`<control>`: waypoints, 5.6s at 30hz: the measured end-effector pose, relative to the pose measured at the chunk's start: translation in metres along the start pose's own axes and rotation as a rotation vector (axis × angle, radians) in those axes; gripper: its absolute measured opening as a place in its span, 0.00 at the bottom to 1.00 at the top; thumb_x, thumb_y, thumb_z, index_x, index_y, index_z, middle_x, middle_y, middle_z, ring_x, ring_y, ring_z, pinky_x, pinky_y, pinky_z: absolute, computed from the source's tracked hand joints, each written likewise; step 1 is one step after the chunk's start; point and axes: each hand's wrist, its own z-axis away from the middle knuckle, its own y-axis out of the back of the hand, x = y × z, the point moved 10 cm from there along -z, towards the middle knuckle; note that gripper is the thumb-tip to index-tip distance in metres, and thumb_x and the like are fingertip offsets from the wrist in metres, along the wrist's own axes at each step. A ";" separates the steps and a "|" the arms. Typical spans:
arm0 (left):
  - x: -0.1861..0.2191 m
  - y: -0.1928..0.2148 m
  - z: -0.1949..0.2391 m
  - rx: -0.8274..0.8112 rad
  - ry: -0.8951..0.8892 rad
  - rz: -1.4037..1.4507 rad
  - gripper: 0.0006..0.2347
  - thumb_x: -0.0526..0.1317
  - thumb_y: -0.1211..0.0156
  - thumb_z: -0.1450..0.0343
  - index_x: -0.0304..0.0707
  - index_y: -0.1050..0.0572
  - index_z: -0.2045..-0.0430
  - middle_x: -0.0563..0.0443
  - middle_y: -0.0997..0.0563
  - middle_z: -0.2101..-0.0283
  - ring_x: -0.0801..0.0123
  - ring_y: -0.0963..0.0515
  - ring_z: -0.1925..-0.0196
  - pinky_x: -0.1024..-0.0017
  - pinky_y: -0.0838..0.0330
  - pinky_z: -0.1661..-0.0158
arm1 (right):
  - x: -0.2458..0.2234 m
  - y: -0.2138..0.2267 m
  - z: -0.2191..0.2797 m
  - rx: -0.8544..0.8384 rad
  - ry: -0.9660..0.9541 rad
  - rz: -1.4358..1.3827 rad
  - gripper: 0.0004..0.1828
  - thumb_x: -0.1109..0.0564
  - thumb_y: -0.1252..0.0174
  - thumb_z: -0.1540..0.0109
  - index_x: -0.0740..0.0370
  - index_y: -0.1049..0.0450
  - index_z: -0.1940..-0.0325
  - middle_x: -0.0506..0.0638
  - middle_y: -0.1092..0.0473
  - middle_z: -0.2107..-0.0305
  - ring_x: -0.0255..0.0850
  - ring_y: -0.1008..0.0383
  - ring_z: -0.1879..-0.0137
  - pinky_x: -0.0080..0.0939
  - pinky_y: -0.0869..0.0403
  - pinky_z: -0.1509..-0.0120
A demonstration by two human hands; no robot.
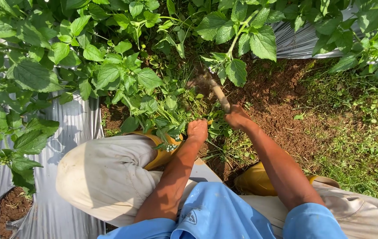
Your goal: The person pulls weeds from the ground by hand and uses a hoe to remove unwanted plants from the soil between rows of crops.
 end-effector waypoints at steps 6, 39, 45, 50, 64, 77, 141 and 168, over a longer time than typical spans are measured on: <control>-0.007 -0.042 -0.019 0.000 -0.001 0.015 0.26 0.46 0.31 0.37 0.47 0.26 0.43 0.55 0.16 0.64 0.67 0.17 0.58 0.70 0.29 0.56 | -0.087 0.066 0.078 0.119 -0.017 -0.129 0.22 0.63 0.55 0.29 0.81 0.41 0.34 0.81 0.31 0.48 0.64 0.24 0.47 0.61 0.27 0.42; 0.005 0.091 0.027 0.011 -0.054 0.146 0.19 0.32 0.36 0.36 0.37 0.23 0.49 0.39 0.17 0.55 0.53 0.18 0.48 0.61 0.20 0.56 | -0.016 0.000 0.037 -0.035 0.043 -0.008 0.21 0.57 0.45 0.36 0.70 0.32 0.40 0.67 0.24 0.58 0.58 0.20 0.53 0.60 0.22 0.47; 0.001 0.073 0.018 0.172 -0.105 0.176 0.15 0.30 0.35 0.37 0.36 0.25 0.57 0.42 0.20 0.54 0.54 0.24 0.47 0.59 0.18 0.60 | 0.040 0.018 0.044 -0.196 0.105 0.242 0.19 0.62 0.39 0.40 0.67 0.23 0.44 0.66 0.20 0.61 0.57 0.18 0.56 0.60 0.24 0.37; 0.013 0.093 0.035 0.241 -0.186 0.170 0.14 0.31 0.34 0.38 0.40 0.25 0.59 0.47 0.22 0.56 0.58 0.26 0.47 0.61 0.18 0.60 | 0.077 0.045 0.058 -0.195 0.140 0.337 0.15 0.58 0.41 0.41 0.66 0.20 0.52 0.65 0.20 0.63 0.59 0.18 0.53 0.59 0.24 0.37; 0.025 0.092 0.023 0.063 -0.094 0.144 0.34 0.29 0.34 0.37 0.37 0.40 0.33 0.44 0.34 0.35 0.55 0.32 0.36 0.51 0.20 0.50 | 0.108 0.032 0.051 -0.184 0.163 0.201 0.26 0.53 0.39 0.41 0.66 0.28 0.41 0.70 0.22 0.56 0.67 0.22 0.46 0.66 0.25 0.37; 0.017 0.079 0.026 0.215 -0.043 0.152 0.07 0.29 0.40 0.34 0.37 0.26 0.65 0.46 0.26 0.58 0.55 0.27 0.48 0.56 0.23 0.54 | -0.026 0.038 0.064 0.083 0.041 -0.213 0.24 0.57 0.45 0.36 0.69 0.33 0.37 0.71 0.27 0.51 0.63 0.24 0.46 0.66 0.27 0.38; 0.087 0.168 0.092 -0.380 -0.030 0.329 0.51 0.72 0.43 0.37 0.23 0.46 0.31 0.27 0.53 0.24 0.43 0.59 0.20 0.48 0.76 0.27 | 0.117 0.078 0.084 -0.021 -0.035 0.148 0.33 0.53 0.39 0.40 0.67 0.33 0.31 0.75 0.26 0.50 0.70 0.27 0.39 0.68 0.30 0.32; 0.150 0.018 0.020 -0.008 -0.244 -0.003 0.26 0.39 0.37 0.44 0.43 0.37 0.51 0.46 0.29 0.53 0.54 0.26 0.45 0.49 0.47 0.36 | 0.227 0.048 0.127 -0.019 -0.118 0.009 0.21 0.54 0.42 0.41 0.66 0.28 0.45 0.69 0.23 0.55 0.66 0.24 0.43 0.64 0.26 0.37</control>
